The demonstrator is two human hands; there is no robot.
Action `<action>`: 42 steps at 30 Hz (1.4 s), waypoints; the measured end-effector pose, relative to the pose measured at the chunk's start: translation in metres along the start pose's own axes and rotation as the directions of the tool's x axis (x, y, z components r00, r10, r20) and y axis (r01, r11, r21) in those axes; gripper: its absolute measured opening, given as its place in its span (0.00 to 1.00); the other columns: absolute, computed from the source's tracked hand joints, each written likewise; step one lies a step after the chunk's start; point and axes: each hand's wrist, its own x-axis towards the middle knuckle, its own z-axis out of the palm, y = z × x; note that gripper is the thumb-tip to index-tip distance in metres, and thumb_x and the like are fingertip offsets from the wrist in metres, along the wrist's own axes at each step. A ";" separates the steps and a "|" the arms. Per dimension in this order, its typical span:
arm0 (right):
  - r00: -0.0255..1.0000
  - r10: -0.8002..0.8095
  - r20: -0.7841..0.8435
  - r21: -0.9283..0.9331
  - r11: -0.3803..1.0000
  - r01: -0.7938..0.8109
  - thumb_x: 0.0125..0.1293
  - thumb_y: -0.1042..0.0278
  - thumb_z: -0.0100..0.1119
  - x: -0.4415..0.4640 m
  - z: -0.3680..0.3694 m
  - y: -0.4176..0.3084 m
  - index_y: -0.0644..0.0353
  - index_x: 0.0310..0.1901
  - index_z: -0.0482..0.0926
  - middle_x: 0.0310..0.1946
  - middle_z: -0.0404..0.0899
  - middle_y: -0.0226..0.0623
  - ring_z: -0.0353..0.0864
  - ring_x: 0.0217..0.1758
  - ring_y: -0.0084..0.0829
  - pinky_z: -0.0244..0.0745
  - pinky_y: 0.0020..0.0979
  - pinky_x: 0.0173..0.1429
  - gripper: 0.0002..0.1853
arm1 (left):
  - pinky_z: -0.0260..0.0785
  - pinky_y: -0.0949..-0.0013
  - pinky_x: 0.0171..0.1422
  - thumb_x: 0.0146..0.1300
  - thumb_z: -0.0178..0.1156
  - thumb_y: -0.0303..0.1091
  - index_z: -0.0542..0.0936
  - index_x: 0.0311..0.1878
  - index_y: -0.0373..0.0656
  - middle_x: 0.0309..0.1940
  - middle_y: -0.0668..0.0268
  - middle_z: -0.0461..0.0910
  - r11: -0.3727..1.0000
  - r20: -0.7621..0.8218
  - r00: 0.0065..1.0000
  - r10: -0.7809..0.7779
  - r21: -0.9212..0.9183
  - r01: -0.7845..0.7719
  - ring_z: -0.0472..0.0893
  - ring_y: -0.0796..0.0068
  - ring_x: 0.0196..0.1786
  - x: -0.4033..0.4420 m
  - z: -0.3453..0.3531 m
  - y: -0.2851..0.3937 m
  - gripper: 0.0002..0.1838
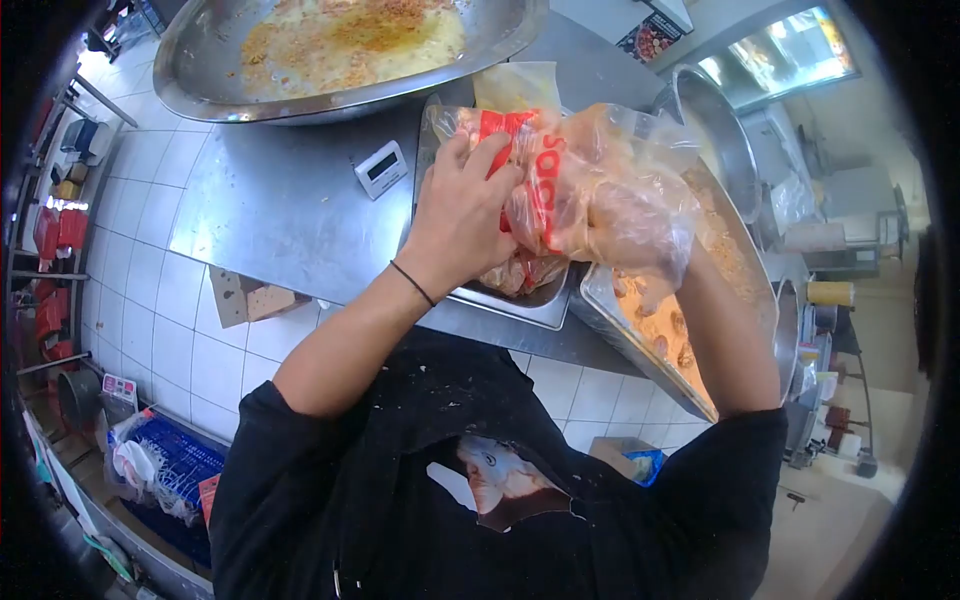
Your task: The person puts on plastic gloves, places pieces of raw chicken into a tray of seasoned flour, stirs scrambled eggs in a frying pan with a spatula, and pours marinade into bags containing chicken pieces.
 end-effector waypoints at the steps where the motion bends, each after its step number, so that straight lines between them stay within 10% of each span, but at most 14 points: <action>1: 1.000 0.018 0.007 0.000 1.000 -0.018 0.53 0.69 0.60 0.000 0.001 -0.005 0.59 0.44 0.74 0.32 0.76 0.34 0.75 0.32 0.25 0.71 0.27 0.38 0.16 | 0.59 0.57 0.59 0.32 0.68 0.35 0.77 0.39 0.44 0.50 0.58 0.69 1.000 -0.021 1.000 0.009 0.006 -0.008 0.65 0.48 0.53 0.001 0.001 -0.001 0.24; 10: 0.956 0.088 0.281 0.390 0.899 -0.198 0.54 0.68 0.60 -0.015 -0.026 -0.005 0.59 0.48 0.72 0.35 0.76 0.33 0.74 0.34 0.24 0.71 0.27 0.40 0.19 | 0.57 0.58 0.60 0.34 0.67 0.37 0.78 0.36 0.42 0.50 0.56 0.71 0.991 -0.063 0.998 0.016 -0.132 -0.024 0.67 0.53 0.54 0.000 -0.005 -0.011 0.21; 14: 0.978 0.195 0.066 0.389 0.898 -0.206 0.55 0.62 0.56 -0.045 -0.012 0.015 0.58 0.42 0.74 0.34 0.75 0.45 0.74 0.37 0.43 0.68 0.38 0.45 0.14 | 0.58 0.60 0.61 0.31 0.68 0.35 0.78 0.38 0.42 0.54 0.59 0.69 0.998 -0.016 1.000 -0.020 -0.068 0.019 0.67 0.52 0.55 0.002 -0.005 -0.009 0.24; 20: 0.939 0.120 -0.321 0.149 0.986 -0.075 0.57 0.67 0.54 -0.065 0.017 0.004 0.60 0.45 0.73 0.32 0.76 0.39 0.75 0.35 0.35 0.71 0.33 0.41 0.13 | 0.57 0.59 0.62 0.33 0.67 0.34 0.78 0.38 0.42 0.52 0.57 0.70 0.997 -0.001 1.000 0.031 -0.069 -0.031 0.69 0.57 0.54 0.006 -0.006 -0.011 0.22; 23: 0.763 0.646 0.023 0.846 0.395 -0.359 0.58 0.71 0.54 -0.079 -0.011 -0.012 0.63 0.42 0.73 0.31 0.75 0.32 0.73 0.34 0.25 0.71 0.29 0.39 0.11 | 0.56 0.60 0.63 0.33 0.67 0.31 0.78 0.38 0.42 0.53 0.58 0.70 0.994 0.045 0.999 -0.007 -0.112 0.012 0.68 0.57 0.56 0.008 -0.011 -0.017 0.22; 26: 0.739 0.655 -0.157 0.981 0.192 0.038 0.58 0.73 0.54 -0.101 0.006 0.001 0.64 0.43 0.73 0.33 0.73 0.29 0.70 0.37 0.19 0.71 0.25 0.37 0.11 | 0.55 0.61 0.65 0.33 0.67 0.29 0.77 0.40 0.42 0.55 0.59 0.69 0.977 0.098 0.994 -0.054 -0.198 0.073 0.66 0.56 0.59 0.010 -0.014 -0.022 0.23; 32: 0.726 0.600 -0.335 0.903 0.424 0.067 0.59 0.69 0.54 -0.120 0.020 0.016 0.63 0.42 0.72 0.34 0.73 0.34 0.73 0.37 0.25 0.70 0.28 0.40 0.11 | 0.55 0.61 0.64 0.33 0.68 0.29 0.77 0.41 0.42 0.55 0.58 0.69 0.985 0.140 0.987 -0.074 -0.147 0.095 0.65 0.55 0.60 0.012 -0.011 -0.016 0.24; 35: 0.809 0.579 -0.098 0.441 0.754 -0.486 0.62 0.62 0.50 -0.104 -0.011 0.003 0.61 0.42 0.72 0.34 0.74 0.46 0.75 0.38 0.36 0.69 0.31 0.45 0.13 | 0.55 0.61 0.64 0.33 0.68 0.29 0.77 0.41 0.42 0.55 0.59 0.69 0.985 0.132 0.989 -0.073 -0.149 0.092 0.65 0.55 0.60 0.013 -0.009 -0.016 0.24; 42: 0.931 0.290 -0.219 0.391 0.901 -0.189 0.57 0.66 0.52 -0.065 0.000 0.013 0.61 0.45 0.72 0.36 0.73 0.44 0.74 0.35 0.36 0.69 0.30 0.40 0.14 | 0.54 0.61 0.65 0.33 0.69 0.31 0.76 0.41 0.42 0.55 0.58 0.69 0.983 0.103 0.994 -0.018 -0.177 0.037 0.65 0.56 0.60 0.013 -0.011 -0.022 0.25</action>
